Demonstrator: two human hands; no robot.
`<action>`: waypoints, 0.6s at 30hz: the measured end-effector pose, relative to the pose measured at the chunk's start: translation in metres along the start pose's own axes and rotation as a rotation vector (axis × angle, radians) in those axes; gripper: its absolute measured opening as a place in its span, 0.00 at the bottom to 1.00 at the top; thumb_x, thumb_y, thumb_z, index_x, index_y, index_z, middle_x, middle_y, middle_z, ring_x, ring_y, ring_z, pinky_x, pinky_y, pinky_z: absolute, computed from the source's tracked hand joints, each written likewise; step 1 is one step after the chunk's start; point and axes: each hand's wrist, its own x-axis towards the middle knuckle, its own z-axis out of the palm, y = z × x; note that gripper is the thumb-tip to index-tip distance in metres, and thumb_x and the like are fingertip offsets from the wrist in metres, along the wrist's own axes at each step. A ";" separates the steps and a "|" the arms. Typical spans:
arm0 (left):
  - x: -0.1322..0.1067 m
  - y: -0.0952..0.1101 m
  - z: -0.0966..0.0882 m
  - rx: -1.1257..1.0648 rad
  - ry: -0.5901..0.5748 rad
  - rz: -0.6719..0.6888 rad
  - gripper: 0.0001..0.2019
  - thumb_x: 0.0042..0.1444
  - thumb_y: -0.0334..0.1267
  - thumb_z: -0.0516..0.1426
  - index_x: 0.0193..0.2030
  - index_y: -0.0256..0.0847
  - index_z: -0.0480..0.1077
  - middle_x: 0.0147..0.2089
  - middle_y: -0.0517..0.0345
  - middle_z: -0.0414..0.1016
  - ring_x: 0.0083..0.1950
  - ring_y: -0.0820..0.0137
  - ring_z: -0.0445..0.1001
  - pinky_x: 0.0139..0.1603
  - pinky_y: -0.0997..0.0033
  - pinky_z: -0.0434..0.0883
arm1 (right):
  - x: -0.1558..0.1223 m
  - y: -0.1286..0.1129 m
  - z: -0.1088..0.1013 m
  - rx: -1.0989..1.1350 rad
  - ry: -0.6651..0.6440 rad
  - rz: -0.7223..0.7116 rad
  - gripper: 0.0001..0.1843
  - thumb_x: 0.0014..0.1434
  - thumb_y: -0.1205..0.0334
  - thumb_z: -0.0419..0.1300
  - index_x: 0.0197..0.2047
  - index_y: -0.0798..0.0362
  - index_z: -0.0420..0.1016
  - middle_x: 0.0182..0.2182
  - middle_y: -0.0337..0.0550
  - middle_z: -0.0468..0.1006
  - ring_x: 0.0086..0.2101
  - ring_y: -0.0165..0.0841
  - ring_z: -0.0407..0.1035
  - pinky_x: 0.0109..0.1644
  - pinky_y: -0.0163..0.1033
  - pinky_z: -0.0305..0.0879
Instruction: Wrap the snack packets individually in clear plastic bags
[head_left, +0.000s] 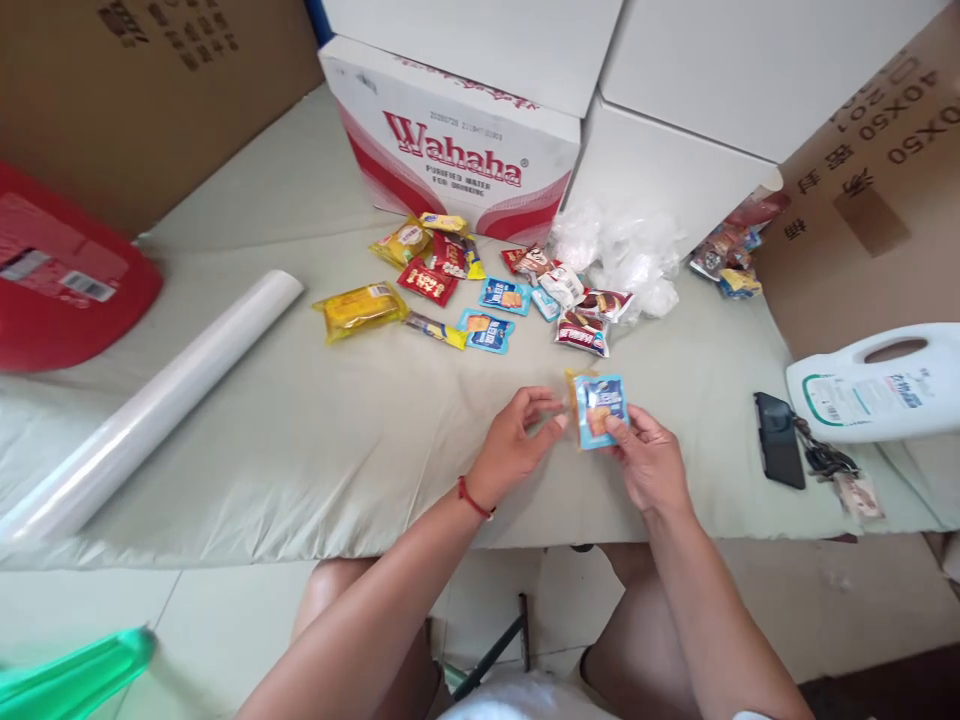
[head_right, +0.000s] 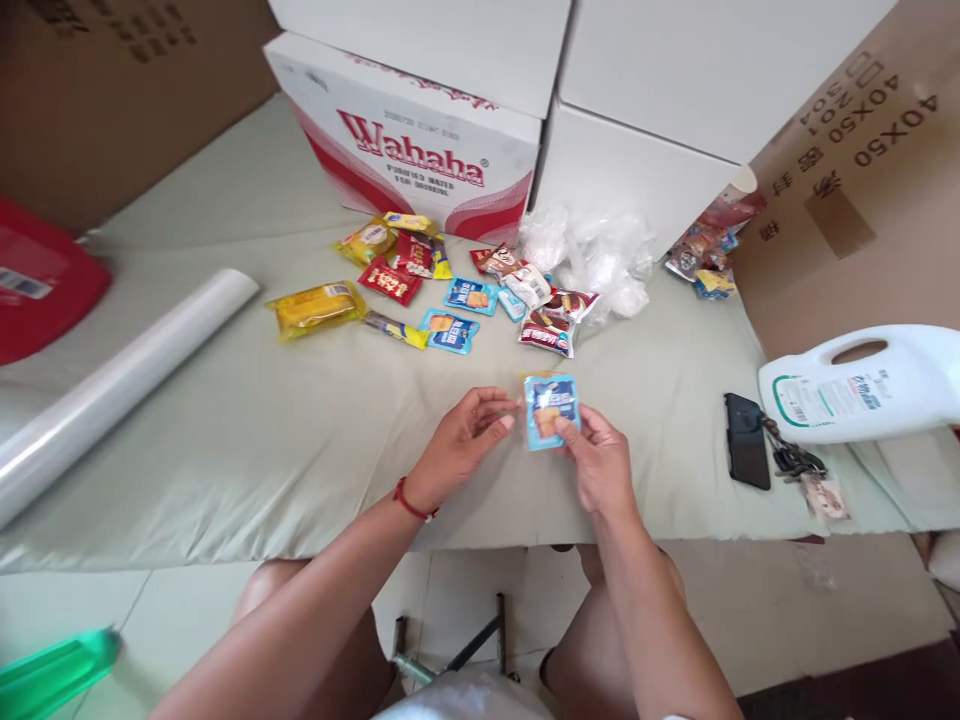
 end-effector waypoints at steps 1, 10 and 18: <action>-0.001 0.000 0.000 0.078 0.016 -0.001 0.21 0.57 0.51 0.64 0.51 0.41 0.68 0.55 0.45 0.79 0.59 0.59 0.76 0.65 0.53 0.68 | 0.009 -0.005 -0.017 0.005 0.084 -0.021 0.24 0.46 0.51 0.77 0.44 0.52 0.83 0.37 0.41 0.85 0.30 0.30 0.77 0.28 0.32 0.74; -0.003 0.001 -0.003 0.344 -0.017 -0.038 0.15 0.63 0.51 0.56 0.43 0.41 0.71 0.45 0.53 0.79 0.50 0.63 0.77 0.57 0.60 0.72 | 0.162 -0.048 -0.148 0.089 0.670 -0.011 0.08 0.58 0.70 0.69 0.35 0.58 0.73 0.34 0.40 0.78 0.30 0.26 0.76 0.31 0.29 0.79; -0.009 -0.003 0.003 0.677 -0.022 0.128 0.08 0.66 0.40 0.53 0.42 0.42 0.73 0.42 0.53 0.78 0.44 0.64 0.77 0.46 0.63 0.74 | 0.298 -0.079 -0.140 0.025 0.715 -0.018 0.08 0.70 0.71 0.56 0.50 0.65 0.70 0.50 0.53 0.73 0.40 0.28 0.76 0.38 0.39 0.79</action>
